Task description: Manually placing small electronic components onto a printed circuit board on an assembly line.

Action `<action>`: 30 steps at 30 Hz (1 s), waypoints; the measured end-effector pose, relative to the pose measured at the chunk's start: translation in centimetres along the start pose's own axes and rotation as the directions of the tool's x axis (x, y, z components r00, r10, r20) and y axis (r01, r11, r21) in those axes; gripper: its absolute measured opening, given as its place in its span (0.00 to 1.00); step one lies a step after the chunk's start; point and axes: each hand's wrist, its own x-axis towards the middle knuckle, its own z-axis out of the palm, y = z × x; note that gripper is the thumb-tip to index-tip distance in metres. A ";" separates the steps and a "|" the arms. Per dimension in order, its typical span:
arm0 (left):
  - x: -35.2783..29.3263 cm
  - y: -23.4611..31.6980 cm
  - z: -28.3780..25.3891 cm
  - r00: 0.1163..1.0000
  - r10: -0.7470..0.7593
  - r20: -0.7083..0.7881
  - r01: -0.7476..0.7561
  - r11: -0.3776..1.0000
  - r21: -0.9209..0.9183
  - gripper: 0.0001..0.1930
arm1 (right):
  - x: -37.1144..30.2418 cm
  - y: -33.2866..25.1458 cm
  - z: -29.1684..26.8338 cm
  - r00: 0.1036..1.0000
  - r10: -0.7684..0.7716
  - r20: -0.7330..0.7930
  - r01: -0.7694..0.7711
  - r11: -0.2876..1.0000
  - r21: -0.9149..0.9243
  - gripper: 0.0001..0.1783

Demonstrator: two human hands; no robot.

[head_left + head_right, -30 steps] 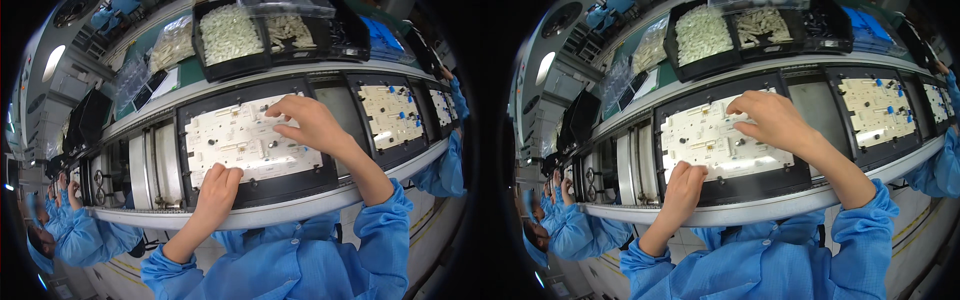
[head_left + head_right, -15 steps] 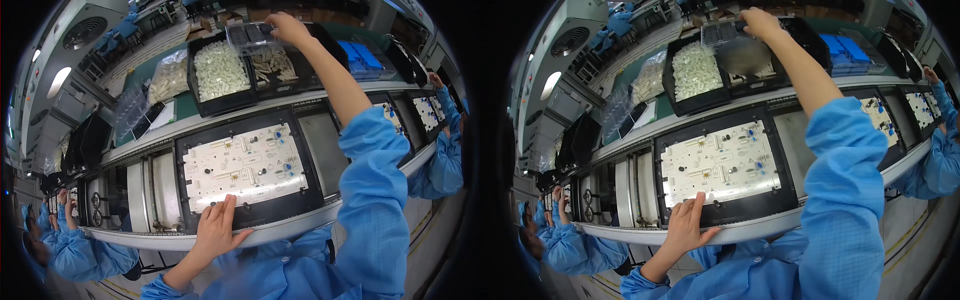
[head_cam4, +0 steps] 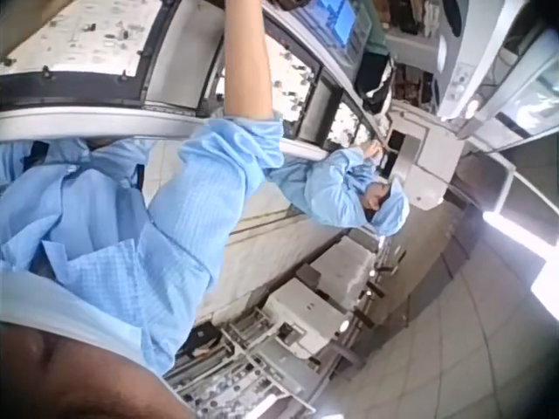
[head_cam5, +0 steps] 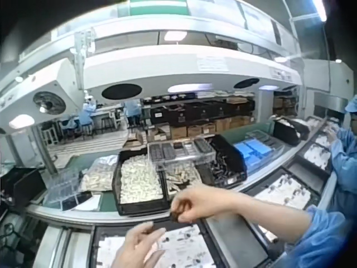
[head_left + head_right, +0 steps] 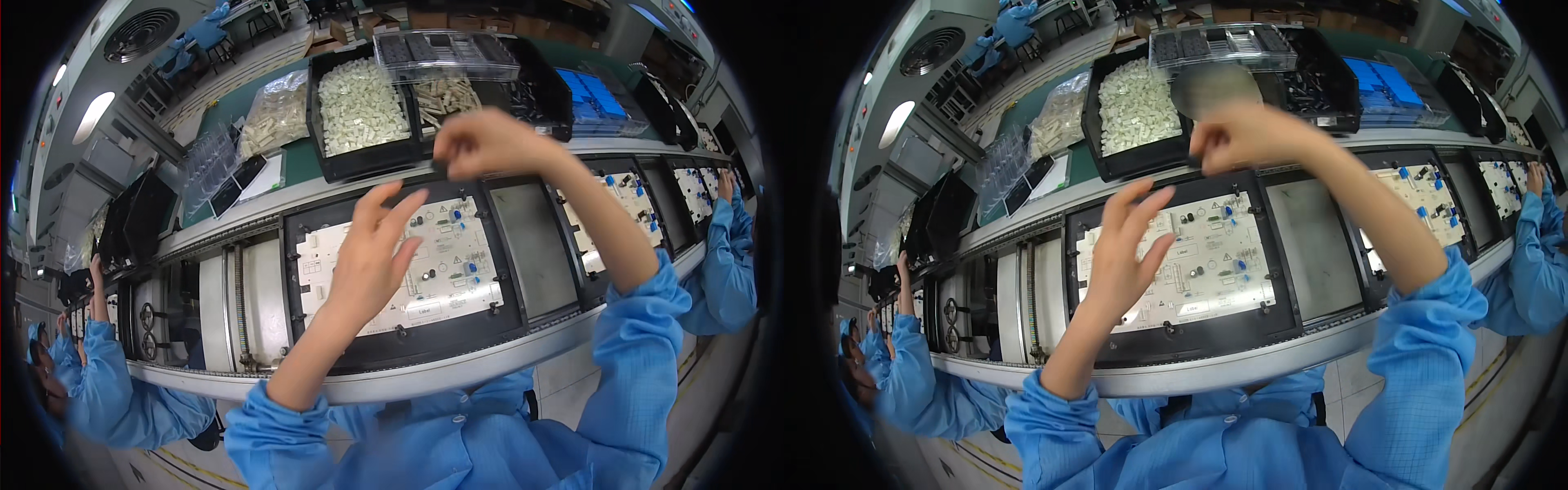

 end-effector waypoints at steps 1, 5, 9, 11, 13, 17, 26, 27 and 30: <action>1.1 0.2 0.9 1.000 0.008 0.027 -0.007 1.000 -0.028 0.23 | -1.3 -0.9 1.5 0.996 0.038 0.075 -0.045 0.994 0.095 0.13; 1.7 -1.4 4.7 0.952 0.304 0.027 -0.305 0.950 0.062 0.23 | -5.0 -0.1 4.0 0.981 0.179 0.072 -0.193 0.906 0.376 0.17; 1.3 -0.9 5.3 0.989 -0.024 0.149 0.052 0.981 -0.187 0.16 | -6.8 2.9 5.8 0.973 0.174 -0.149 -0.157 0.981 0.114 0.19; 1.3 -0.9 4.7 0.973 -0.070 0.221 0.119 0.970 -0.214 0.16 | -6.8 3.8 7.1 0.969 0.097 -0.226 -0.093 0.995 0.027 0.19; 1.5 -0.7 4.6 0.948 -0.117 0.296 0.190 0.954 -0.231 0.17 | -6.7 4.0 7.5 0.955 0.016 -0.295 -0.035 0.997 -0.062 0.20; 1.3 -0.1 4.6 0.922 -0.206 0.328 0.316 0.889 -0.331 0.15 | -6.0 3.7 8.0 0.967 0.022 -0.252 -0.070 0.981 -0.184 0.18; 1.0 0.9 6.5 0.896 -0.203 0.396 0.323 0.909 -0.264 0.13 | -5.8 3.8 8.3 0.964 -0.047 -0.262 -0.047 0.940 -0.339 0.10; 1.0 1.1 6.7 0.909 -0.180 0.376 0.295 0.915 -0.275 0.13 | -5.8 3.7 8.2 0.961 -0.043 -0.272 -0.044 0.950 -0.308 0.10; 1.0 1.7 7.2 0.907 -0.162 0.389 0.268 0.934 -0.236 0.12 | -6.1 3.2 7.8 0.978 -0.029 -0.209 -0.043 0.943 -0.331 0.11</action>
